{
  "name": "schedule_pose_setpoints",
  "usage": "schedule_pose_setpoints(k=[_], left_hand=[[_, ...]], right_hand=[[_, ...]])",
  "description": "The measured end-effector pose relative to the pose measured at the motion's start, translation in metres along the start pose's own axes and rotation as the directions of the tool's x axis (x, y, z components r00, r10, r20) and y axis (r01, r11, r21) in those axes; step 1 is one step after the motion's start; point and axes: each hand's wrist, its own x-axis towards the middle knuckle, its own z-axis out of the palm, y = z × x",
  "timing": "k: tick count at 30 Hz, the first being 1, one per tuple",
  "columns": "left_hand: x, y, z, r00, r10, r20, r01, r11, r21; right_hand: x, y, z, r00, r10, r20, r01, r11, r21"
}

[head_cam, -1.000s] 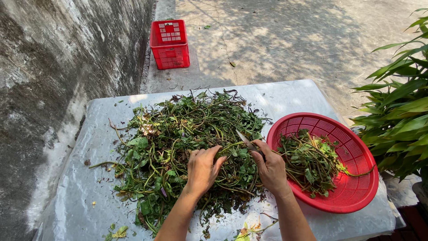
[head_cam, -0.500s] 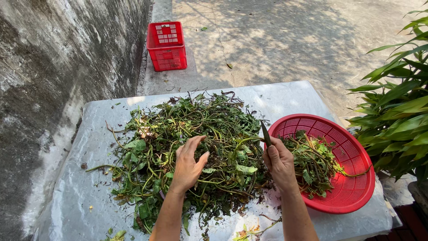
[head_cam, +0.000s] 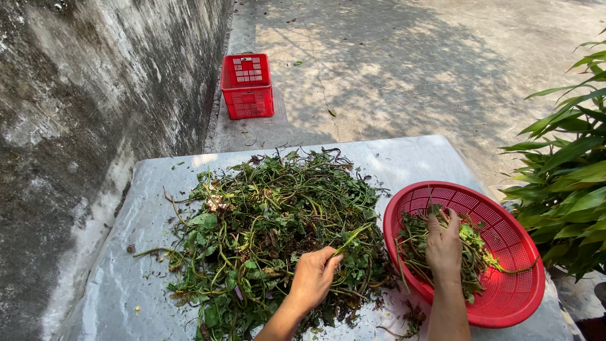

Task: The person sorts a pile of leafy green vegetables on a white sheet, separating edible parts from stems and debris. The person uses a knife to trim stems and places the cleaned portions into a red colander.

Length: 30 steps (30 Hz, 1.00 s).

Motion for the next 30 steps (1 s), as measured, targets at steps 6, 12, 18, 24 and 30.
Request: schedule_pose_setpoints(k=[6,12,18,24,30], left_hand=[[0.015,0.006,-0.019,0.984,-0.094,0.152,0.096,0.995,-0.003],[0.010,0.021,-0.030,0.984,-0.076,0.160,0.094,0.990,-0.107],[0.002,0.015,-0.023,0.996,-0.085,0.000,0.085,0.992,0.091],[-0.003,0.009,0.006,0.991,0.135,-0.023,-0.124,0.954,0.272],[0.006,0.004,-0.010,0.996,0.082,-0.030,-0.071,0.962,0.262]], right_hand=[[-0.048,-0.014,0.000,0.711,-0.537,0.454,0.447,0.843,0.299],[-0.081,-0.047,0.022,0.656,-0.488,0.576,0.498,0.853,0.155],[-0.079,-0.022,0.046,0.751,-0.596,0.285,0.629,0.777,-0.035],[-0.038,-0.012,0.026,0.980,-0.198,-0.016,0.183,0.933,-0.311],[-0.037,-0.009,-0.008,0.830,-0.495,0.258,0.474,0.869,0.142]])
